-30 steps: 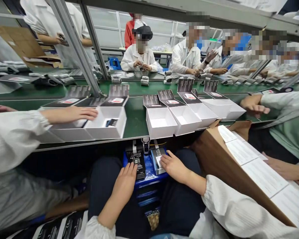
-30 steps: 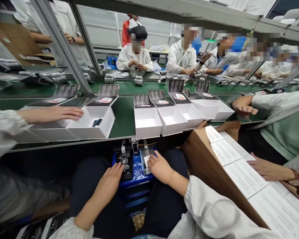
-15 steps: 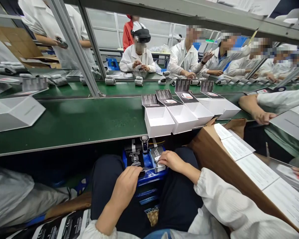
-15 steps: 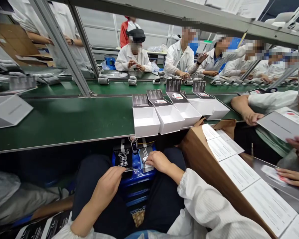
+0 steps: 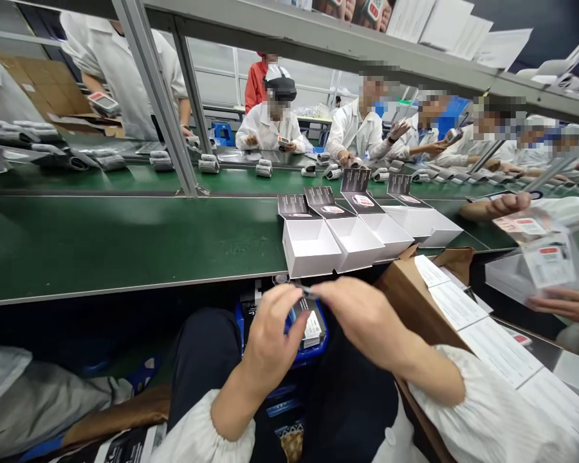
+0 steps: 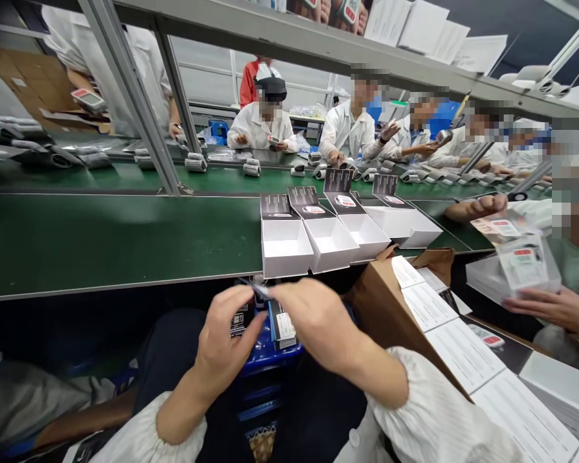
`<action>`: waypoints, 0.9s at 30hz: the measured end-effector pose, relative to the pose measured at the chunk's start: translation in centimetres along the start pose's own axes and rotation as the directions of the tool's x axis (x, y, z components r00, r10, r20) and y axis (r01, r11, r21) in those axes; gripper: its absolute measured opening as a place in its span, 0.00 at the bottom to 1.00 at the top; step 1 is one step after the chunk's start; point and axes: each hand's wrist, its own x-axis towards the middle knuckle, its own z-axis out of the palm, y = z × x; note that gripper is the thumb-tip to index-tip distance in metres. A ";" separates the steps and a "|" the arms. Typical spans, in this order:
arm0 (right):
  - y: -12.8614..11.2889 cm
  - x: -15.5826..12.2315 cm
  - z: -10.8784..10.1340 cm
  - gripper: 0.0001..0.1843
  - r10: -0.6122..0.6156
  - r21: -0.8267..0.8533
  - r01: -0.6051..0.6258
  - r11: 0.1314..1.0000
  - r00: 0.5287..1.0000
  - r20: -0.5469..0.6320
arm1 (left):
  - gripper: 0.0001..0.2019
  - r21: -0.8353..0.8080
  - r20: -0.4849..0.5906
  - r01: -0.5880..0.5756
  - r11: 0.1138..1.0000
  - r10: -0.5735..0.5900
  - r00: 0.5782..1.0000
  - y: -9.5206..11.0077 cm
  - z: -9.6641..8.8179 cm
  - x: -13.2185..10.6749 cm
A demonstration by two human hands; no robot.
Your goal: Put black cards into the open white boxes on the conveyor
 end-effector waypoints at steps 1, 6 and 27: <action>1.3 1.0 0.0 0.16 0.002 -0.072 -0.007 0.997 0.998 -0.066 | 0.23 0.015 -0.025 0.018 1.000 -0.018 1.000 -0.1 -0.1 0.6; 8.0 3.0 1.9 0.18 0.038 -0.216 -0.030 0.976 0.999 0.033 | 0.16 0.153 0.233 0.100 0.983 -0.135 0.963 -3.4 -1.3 -2.8; 3.8 -11.4 13.0 0.13 0.003 -0.203 0.123 0.971 0.850 0.527 | 0.28 0.496 0.713 -0.080 0.864 -0.353 0.605 -6.1 -2.4 -13.1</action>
